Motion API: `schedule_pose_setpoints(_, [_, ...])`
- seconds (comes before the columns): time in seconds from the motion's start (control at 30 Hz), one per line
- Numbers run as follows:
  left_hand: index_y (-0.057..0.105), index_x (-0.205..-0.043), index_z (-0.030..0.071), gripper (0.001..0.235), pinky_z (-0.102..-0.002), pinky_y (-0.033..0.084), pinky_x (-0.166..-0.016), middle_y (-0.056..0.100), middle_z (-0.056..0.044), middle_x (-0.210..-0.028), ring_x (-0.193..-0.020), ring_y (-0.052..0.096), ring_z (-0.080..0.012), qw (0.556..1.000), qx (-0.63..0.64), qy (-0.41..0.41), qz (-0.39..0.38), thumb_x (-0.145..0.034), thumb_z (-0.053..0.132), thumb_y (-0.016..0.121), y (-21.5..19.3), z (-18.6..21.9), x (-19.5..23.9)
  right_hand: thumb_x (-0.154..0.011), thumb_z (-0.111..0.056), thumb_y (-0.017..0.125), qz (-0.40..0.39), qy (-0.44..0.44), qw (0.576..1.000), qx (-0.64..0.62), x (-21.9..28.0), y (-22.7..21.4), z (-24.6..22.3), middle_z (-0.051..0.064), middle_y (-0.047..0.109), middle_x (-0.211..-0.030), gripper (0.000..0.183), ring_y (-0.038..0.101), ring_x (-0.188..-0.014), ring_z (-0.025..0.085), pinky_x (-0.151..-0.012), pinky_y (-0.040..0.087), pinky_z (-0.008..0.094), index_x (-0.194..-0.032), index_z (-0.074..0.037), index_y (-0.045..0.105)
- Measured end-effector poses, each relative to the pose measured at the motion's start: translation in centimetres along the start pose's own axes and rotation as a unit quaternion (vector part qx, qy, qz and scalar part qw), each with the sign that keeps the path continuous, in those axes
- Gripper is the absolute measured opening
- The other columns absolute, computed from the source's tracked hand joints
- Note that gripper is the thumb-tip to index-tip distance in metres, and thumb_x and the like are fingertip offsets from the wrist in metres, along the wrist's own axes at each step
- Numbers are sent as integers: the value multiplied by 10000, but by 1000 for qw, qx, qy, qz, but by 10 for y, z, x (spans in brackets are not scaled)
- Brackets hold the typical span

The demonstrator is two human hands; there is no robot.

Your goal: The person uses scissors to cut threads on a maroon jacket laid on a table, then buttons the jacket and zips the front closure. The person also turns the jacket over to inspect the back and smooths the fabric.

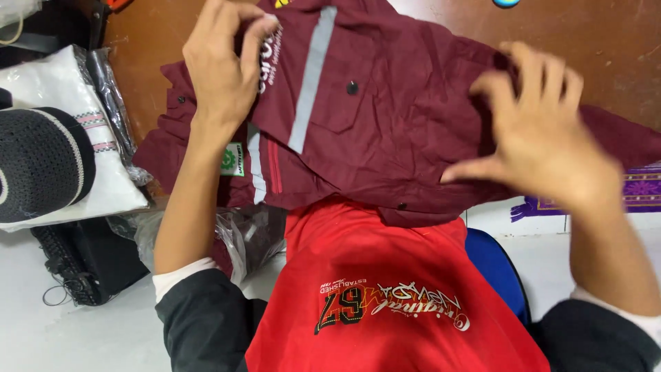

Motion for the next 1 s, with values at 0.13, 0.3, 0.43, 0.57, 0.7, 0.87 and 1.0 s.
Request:
schedule_pose_setpoints(0.13, [696,-978,22,33,-406,447,-752,680,-118,-960,-861,598,-289,995,3,-56,84,-1003,36,713,-11,-27,-4,-482,-794,818,79,12,997,-11,39,19,-26,320,132,-1708,1338,155,-1577,514,-1172,211,742,-1523,-50,428])
schedule_pose_setpoints(0.3, [714,-969,54,40,-395,462,-774,700,-77,-954,-867,621,-263,995,17,-77,57,-1005,57,698,2,-43,-3,-856,-613,771,164,-33,985,-39,59,13,-22,232,455,-1438,809,458,-1286,442,-1075,350,607,-1413,-75,541])
schedule_pose_setpoints(0.43, [714,-1016,25,23,-390,464,-781,690,-103,-984,-883,611,-271,997,34,-62,45,-1026,46,714,4,-42,-7,-961,-87,785,146,-130,969,-154,65,20,-1,140,684,-1064,178,607,-916,290,-825,465,411,-1081,4,690])
schedule_pose_setpoints(0.57, [714,-975,26,89,-370,483,-811,696,-80,-988,-910,636,-240,995,58,-73,34,-1056,61,715,0,-44,-6,-987,-41,768,166,-112,955,-221,61,-35,19,163,726,-1054,126,681,-944,291,-909,534,386,-1070,49,735])
schedule_pose_setpoints(0.7, [765,-956,91,155,-328,473,-734,688,-18,-911,-809,606,-155,989,31,-143,4,-1066,199,788,2,-71,-4,-1282,170,799,268,-84,949,-145,58,-75,51,241,757,-1228,82,687,-1096,377,-1034,486,478,-1240,102,818])
schedule_pose_setpoints(0.87, [743,-1101,80,124,-369,478,-815,686,-63,-1008,-893,617,-201,989,24,-137,-44,-1113,199,709,-6,-49,-7,-1262,-58,871,288,-68,952,75,25,-60,72,48,825,-1216,59,737,-1054,270,-916,523,395,-1275,-115,861])
schedule_pose_setpoints(1.0, [596,-1392,71,474,-548,178,-1035,504,-170,-1418,-1328,470,-338,991,-59,-73,-99,-1117,456,581,-21,3,-3,-1141,-194,835,257,9,958,128,18,-50,66,35,675,-1186,103,622,-1144,291,-959,393,449,-1217,-186,767])
Point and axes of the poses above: each hand's wrist, its own x-axis away from the middle knuckle, its own y-axis out of the palm, z = x × y, the point moved 10 cm from there along -x, towards the middle knuckle
